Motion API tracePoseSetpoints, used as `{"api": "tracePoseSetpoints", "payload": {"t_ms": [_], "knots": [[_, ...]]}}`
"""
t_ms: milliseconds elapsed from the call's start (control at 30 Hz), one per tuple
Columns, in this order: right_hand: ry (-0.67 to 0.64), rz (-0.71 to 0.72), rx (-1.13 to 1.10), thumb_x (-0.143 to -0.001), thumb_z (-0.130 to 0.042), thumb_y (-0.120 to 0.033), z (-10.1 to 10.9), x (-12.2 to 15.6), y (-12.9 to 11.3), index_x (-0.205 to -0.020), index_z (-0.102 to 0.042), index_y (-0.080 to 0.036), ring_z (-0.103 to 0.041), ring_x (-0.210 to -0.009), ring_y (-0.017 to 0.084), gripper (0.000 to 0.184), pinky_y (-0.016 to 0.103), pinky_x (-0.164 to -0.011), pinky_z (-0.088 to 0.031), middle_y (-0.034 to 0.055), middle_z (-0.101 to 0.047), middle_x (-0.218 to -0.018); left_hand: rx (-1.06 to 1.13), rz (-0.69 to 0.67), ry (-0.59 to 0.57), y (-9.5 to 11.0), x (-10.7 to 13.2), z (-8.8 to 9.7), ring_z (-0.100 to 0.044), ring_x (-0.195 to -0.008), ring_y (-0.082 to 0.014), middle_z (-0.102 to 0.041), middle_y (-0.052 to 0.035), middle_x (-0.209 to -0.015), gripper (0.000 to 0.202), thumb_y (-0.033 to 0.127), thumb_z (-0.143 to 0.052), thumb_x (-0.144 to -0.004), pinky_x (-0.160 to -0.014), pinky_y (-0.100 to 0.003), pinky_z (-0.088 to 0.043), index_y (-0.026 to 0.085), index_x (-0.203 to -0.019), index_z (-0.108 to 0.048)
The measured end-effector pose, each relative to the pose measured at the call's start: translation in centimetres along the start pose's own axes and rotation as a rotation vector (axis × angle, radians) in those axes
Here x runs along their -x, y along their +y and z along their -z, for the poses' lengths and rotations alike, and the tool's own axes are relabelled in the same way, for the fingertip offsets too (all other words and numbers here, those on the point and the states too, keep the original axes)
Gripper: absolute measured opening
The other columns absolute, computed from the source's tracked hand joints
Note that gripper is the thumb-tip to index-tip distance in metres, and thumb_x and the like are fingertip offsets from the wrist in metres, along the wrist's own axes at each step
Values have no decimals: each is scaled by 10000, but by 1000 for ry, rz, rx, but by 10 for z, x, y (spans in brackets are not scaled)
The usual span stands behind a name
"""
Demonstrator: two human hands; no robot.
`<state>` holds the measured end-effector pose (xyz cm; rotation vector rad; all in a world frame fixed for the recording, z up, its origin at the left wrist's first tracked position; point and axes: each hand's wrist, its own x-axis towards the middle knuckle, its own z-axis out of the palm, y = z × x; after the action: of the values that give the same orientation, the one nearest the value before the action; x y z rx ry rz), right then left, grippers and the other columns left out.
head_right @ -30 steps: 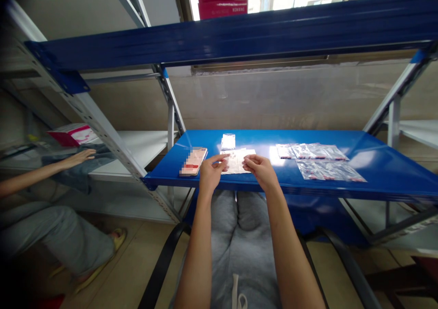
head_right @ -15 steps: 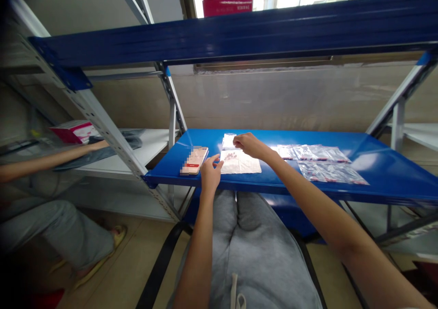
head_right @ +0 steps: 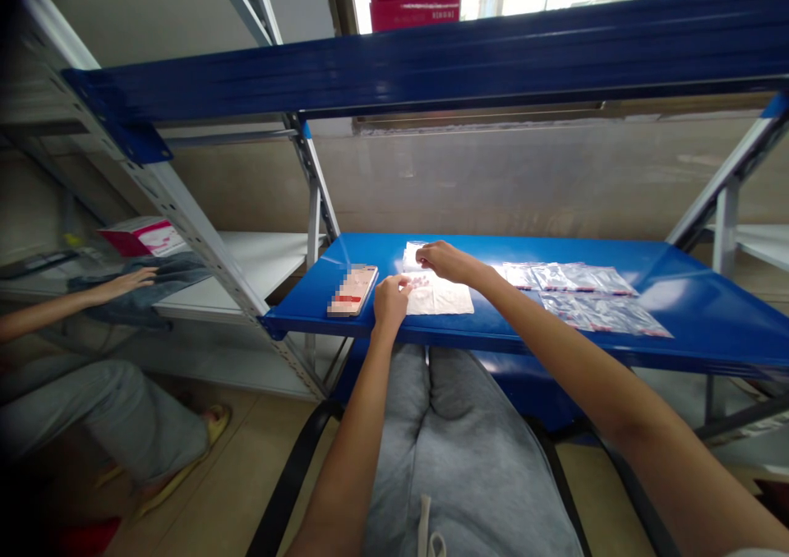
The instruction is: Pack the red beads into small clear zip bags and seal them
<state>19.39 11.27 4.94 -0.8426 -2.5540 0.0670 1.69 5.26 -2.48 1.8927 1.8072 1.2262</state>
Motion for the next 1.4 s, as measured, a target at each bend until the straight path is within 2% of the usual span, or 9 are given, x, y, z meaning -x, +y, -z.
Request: {"api": "tracePoseSetpoints", "payload": {"t_ms": [267, 367, 467, 533, 633, 833, 1100, 1400], "knots": [[-58, -53, 91, -944, -597, -124, 1, 2, 4, -1110, -750, -153, -717, -982, 250, 226, 314, -860, -497, 134, -768, -1112, -70, 26, -45, -1, -4, -1, -663, -1019, -231, -746, -102, -1064, 140, 182, -678, -902, -892, -304, -500, 186, -1010, -767], [-20, -123, 37, -927, -652, -153, 0, 7, 5, -1155, -741, -176, -727, -964, 251, 246, 327, -864, -521, 119, -773, -1117, -84, 19, -51, -3, -4, -2, -663, -1028, -230, -744, -100, -1060, 148, 177, -664, -912, -899, -306, -503, 190, -1018, -766], [77, -229, -66, -884, -723, -184, -8, 16, 10, -1185, -723, -191, -731, -870, 230, 302, 326, -808, -545, 107, -778, -1070, -90, 13, -50, -4, -3, -3, -664, -1036, -235, -743, -105, -1075, 165, 163, -656, -914, -898, -311, -506, 191, -1034, -766], [136, -312, -136, -855, -755, -196, -18, 25, 13, -1162, -718, -191, -725, -811, 215, 310, 318, -760, -552, 95, -780, -1003, -92, 8, -53, -4, -3, -3, -664, -1040, -238, -742, -108, -1079, 174, 156, -660, -910, -900, -313, -506, 191, -1043, -767], [175, -410, -237, -822, -766, -196, -36, 37, 14, -1039, -719, -186, -714, -754, 200, 221, 297, -695, -544, 73, -773, -911, -96, -1, -56, -4, -4, -3, -666, -1038, -237, -742, -109, -1069, 181, 161, -667, -908, -906, -312, -503, 193, -1055, -768], [249, -465, -289, -815, -693, -182, -65, 46, 10, -874, -711, -181, -686, -734, 185, 61, 275, -679, -485, 49, -758, -828, -84, -33, -48, -6, -3, -5, -664, -1004, -231, -744, -93, -1021, 202, 157, -675, -900, -890, -309, -500, 190, -1082, -756], [286, -497, -360, -808, -601, -185, -71, 47, 12, -769, -674, -187, -636, -659, 163, 82, 257, -631, -439, 23, -713, -724, -96, -51, -24, -8, 2, -11, -652, -987, -225, -729, -70, -994, 221, 175, -734, -861, -868, -301, -491, 201, -1080, -737], [382, -526, -549, -813, -621, -331, -68, 50, 3, -807, -669, -199, -669, -629, 173, 141, 280, -597, -525, 32, -706, -738, -98, -64, 5, -4, 5, -7, -633, -1031, -248, -722, -92, -1032, 301, 160, -741, -864, -902, -333, -487, 176, -1163, -709]]}}
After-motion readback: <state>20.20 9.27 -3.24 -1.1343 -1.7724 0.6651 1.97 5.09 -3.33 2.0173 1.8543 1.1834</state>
